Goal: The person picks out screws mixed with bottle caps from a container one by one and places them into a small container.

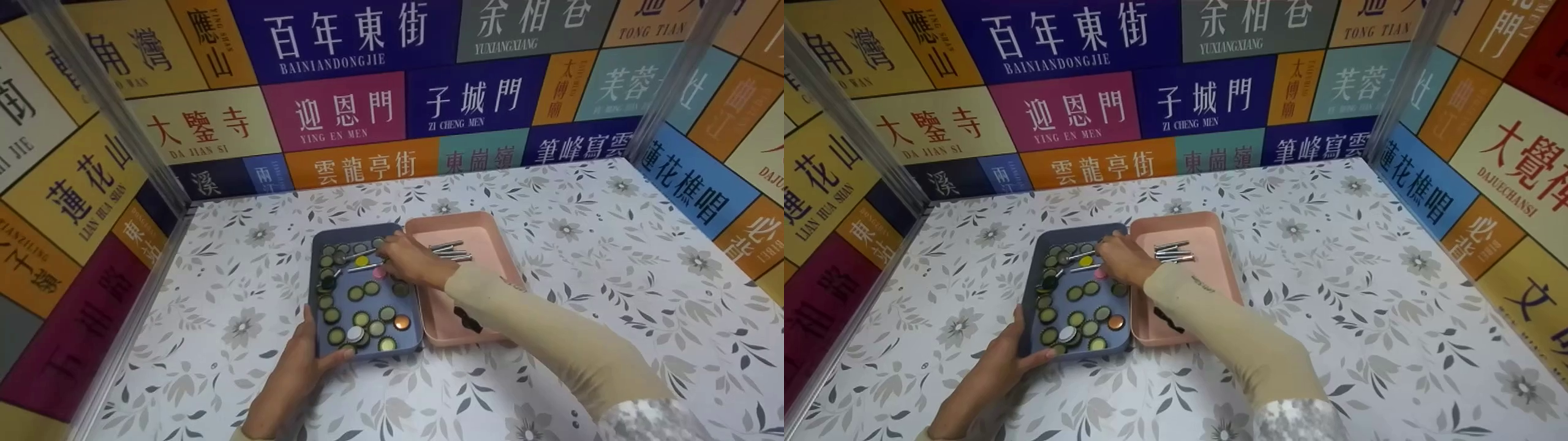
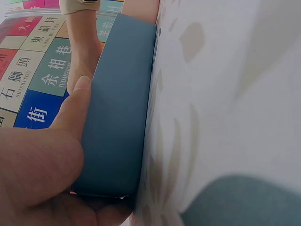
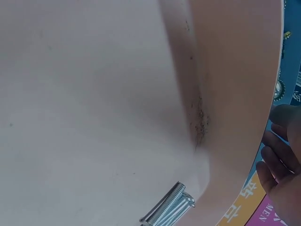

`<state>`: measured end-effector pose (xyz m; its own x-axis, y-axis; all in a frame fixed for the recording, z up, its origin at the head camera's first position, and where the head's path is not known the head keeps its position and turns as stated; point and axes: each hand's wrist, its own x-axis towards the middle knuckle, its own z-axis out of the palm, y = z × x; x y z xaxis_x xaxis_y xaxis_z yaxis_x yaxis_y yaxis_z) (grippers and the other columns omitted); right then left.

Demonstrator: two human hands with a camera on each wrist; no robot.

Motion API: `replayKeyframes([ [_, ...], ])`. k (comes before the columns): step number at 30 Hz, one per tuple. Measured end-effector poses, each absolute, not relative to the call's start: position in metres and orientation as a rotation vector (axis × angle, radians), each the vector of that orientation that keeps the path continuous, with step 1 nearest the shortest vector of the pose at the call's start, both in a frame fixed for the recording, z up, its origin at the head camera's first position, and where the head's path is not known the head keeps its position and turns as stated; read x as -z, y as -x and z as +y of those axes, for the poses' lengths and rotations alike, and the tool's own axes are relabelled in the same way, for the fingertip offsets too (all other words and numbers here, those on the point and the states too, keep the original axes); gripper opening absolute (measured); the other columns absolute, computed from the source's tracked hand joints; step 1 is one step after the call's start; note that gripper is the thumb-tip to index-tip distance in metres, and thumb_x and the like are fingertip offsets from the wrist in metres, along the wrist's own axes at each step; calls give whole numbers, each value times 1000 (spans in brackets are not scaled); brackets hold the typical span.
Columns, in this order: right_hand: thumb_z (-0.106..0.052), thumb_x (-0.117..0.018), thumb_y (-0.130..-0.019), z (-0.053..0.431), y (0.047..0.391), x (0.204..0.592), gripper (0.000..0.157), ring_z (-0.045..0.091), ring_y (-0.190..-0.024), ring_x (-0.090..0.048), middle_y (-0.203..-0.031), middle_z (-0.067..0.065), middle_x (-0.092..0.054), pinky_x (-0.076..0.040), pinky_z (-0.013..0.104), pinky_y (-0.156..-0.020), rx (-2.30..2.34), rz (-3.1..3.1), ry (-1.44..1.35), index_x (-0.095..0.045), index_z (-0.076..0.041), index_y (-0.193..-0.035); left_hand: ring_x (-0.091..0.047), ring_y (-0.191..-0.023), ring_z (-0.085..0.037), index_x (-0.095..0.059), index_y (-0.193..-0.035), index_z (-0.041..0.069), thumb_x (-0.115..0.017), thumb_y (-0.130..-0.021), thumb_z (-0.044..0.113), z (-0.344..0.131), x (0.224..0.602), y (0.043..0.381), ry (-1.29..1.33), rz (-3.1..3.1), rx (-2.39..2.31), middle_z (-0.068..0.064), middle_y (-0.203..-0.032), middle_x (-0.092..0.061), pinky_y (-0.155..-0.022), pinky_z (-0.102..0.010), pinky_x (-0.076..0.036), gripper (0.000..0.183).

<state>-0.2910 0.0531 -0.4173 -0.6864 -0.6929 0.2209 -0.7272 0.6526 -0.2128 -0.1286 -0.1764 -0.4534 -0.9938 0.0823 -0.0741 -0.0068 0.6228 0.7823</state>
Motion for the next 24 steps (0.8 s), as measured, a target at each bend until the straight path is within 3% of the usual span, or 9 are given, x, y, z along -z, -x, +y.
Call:
replayKeyframes([
  [11, -12, -68, -94, 41, 291, 417, 25, 34, -100, -59, -110, 18, -71, -49, 47, -89, -460, -2907, -1105, -71, 4, -112, -25, -150, -45, 1, -157, -7, -83, -79, 39, -176, 454, 129, -43, 2703, -1345, -33, -160, -24, -124, -56, -18, 124],
  [24, -18, -64, -96, 30, 290, 421, 23, 34, -106, -57, -114, 17, -68, -48, 50, -94, -306, -2957, -1019, -71, -1, -110, -31, -146, -48, 0, -156, -11, -82, -81, 41, -177, 451, 128, -61, 2744, -1276, -38, -156, -28, -121, -57, -25, 122],
])
